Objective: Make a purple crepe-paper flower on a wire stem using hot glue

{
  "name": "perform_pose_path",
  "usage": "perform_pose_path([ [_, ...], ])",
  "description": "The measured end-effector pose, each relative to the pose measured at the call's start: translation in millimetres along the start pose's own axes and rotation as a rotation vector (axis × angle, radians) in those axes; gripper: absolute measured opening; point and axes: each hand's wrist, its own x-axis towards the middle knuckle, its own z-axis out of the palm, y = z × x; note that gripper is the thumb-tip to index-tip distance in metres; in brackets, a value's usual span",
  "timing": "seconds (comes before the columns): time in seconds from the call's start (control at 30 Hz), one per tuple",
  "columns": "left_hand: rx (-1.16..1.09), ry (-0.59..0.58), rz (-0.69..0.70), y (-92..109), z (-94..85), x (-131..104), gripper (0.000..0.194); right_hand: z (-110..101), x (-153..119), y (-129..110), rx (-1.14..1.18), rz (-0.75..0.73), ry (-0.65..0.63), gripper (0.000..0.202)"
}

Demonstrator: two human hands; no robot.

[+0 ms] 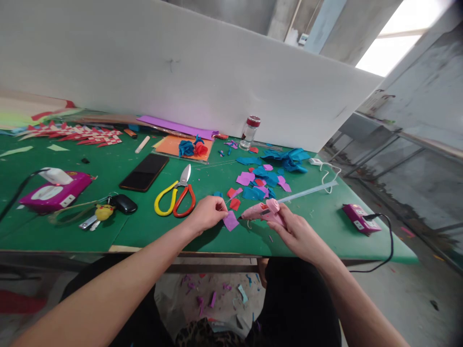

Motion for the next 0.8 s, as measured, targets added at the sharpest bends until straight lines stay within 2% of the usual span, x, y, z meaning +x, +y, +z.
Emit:
perform_pose_path([
  [0.13, -0.038, -0.007, -0.003, -2, 0.2, 1, 0.005, -1, 0, 9, 0.114, 0.050, -0.001, 0.030],
  [0.3, -0.114, -0.029, -0.017, -5, 0.4, 3, 0.006, 1, 1, 19, 0.550, 0.166, -0.098, 0.037],
  [0.4, -0.175, -0.048, -0.049, -4, -0.1, 2, 0.007, 2, 1, 27, 0.778, 0.240, -0.094, 0.041],
  [0.5, -0.255, -0.089, -0.105, 1, -1.2, 0, 0.011, 1, 1, 39, 0.911, 0.333, -0.068, 0.040],
  [0.63, -0.380, -0.168, -0.174, 12, -4.7, -4, 0.019, -6, 1, 61, 0.882, 0.397, 0.043, 0.040],
  [0.8, -0.555, -0.210, -0.225, 19, -12.3, -5, 0.025, -20, -5, 94, 0.703, 0.438, 0.180, 0.047],
])
